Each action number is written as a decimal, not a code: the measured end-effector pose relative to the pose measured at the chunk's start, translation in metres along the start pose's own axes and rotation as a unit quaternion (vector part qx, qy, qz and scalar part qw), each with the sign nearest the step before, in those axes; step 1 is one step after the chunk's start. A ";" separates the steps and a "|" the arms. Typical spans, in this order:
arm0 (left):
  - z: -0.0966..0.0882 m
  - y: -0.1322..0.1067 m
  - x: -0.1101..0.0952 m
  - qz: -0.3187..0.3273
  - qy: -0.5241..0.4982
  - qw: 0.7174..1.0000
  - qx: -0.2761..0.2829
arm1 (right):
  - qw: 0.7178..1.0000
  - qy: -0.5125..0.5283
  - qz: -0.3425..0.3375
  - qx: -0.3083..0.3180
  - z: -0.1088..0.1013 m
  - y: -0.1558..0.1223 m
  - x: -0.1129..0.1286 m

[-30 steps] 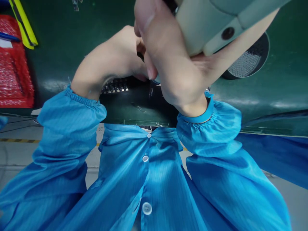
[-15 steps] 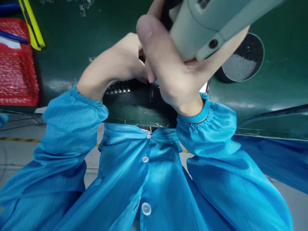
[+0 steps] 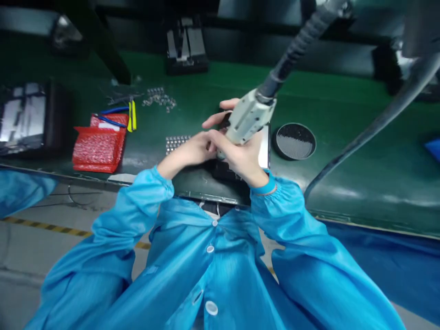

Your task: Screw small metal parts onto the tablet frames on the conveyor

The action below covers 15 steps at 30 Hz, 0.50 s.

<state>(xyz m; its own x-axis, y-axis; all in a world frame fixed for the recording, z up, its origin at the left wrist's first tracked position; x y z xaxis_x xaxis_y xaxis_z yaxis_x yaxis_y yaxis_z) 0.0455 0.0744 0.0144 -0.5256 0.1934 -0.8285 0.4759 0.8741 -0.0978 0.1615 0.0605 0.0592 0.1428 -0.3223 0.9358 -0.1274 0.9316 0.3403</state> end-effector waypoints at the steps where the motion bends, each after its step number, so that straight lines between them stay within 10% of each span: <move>1: 0.005 -0.013 -0.005 0.000 0.042 0.999 -0.013 | 1.000 0.006 -0.016 -0.018 -0.010 0.003 0.007; 8: 0.060 -0.079 -0.014 -0.024 0.225 0.971 -0.081 | 0.960 -0.010 -0.144 -0.240 -0.141 0.020 0.043; 12: 0.050 -0.070 -0.003 -0.026 -0.060 0.987 -0.149 | 0.927 -0.021 -0.133 -0.350 -0.203 0.020 0.022; 15: 0.040 -0.052 0.003 -0.097 -0.364 0.911 -0.167 | 0.912 -0.036 -0.147 -0.381 -0.220 0.015 0.009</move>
<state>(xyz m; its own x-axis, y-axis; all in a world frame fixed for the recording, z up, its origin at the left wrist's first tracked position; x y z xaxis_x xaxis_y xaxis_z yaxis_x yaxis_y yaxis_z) 0.0475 0.0114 -0.0049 0.0874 -0.2195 -0.9717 0.1193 0.9707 -0.2086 0.3768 0.1086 0.0530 -0.0079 -0.5619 0.8272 0.6291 0.6402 0.4409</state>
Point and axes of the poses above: each hand's wrist, its own y-axis towards the middle knuckle, its own z-axis out of the palm, x = y × z, the point moved 7 cm from there along y, towards the middle knuckle, and after that the axes turned 7 degrees about y, right-handed, at the moved point
